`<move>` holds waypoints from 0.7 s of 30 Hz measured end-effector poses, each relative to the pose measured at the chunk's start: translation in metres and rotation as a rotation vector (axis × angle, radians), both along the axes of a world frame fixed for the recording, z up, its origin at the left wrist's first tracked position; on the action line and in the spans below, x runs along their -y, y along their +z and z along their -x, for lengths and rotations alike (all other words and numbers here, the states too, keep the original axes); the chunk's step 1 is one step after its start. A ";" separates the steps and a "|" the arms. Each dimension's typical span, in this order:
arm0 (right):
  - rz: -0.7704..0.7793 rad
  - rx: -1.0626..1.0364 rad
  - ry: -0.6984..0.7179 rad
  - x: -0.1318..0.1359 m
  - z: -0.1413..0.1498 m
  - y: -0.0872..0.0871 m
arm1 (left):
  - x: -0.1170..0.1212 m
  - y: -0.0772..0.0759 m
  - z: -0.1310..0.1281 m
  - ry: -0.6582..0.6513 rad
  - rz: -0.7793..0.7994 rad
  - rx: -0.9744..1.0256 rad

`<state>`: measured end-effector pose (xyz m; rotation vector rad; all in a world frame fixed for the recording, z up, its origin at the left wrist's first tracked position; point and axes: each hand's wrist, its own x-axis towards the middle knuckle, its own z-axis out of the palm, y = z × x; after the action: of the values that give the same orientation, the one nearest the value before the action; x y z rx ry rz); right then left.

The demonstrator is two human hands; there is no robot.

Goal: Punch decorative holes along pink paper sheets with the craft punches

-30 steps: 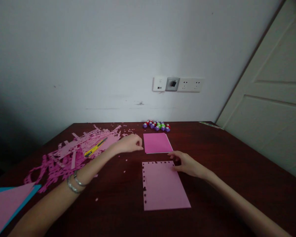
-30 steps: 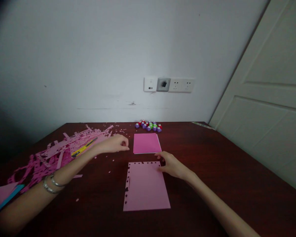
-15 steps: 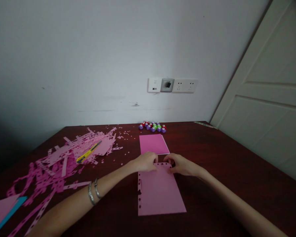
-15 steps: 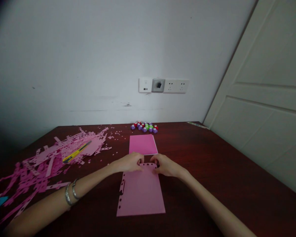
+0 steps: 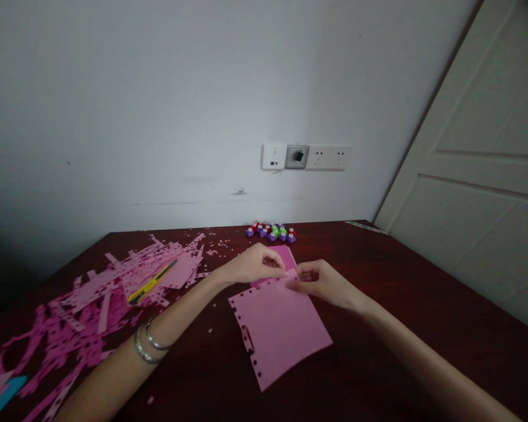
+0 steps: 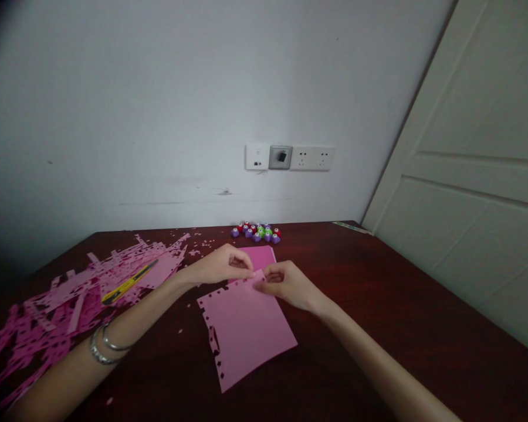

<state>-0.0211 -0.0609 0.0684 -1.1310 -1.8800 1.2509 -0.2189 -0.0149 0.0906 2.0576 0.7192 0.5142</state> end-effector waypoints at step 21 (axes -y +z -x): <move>-0.099 0.103 0.121 -0.006 0.008 0.026 | 0.002 0.009 -0.001 0.002 0.172 0.073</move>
<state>-0.0292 -0.0544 0.0946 -1.0604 -2.0905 1.1697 -0.2176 -0.0168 0.0992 1.8689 0.6978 0.5079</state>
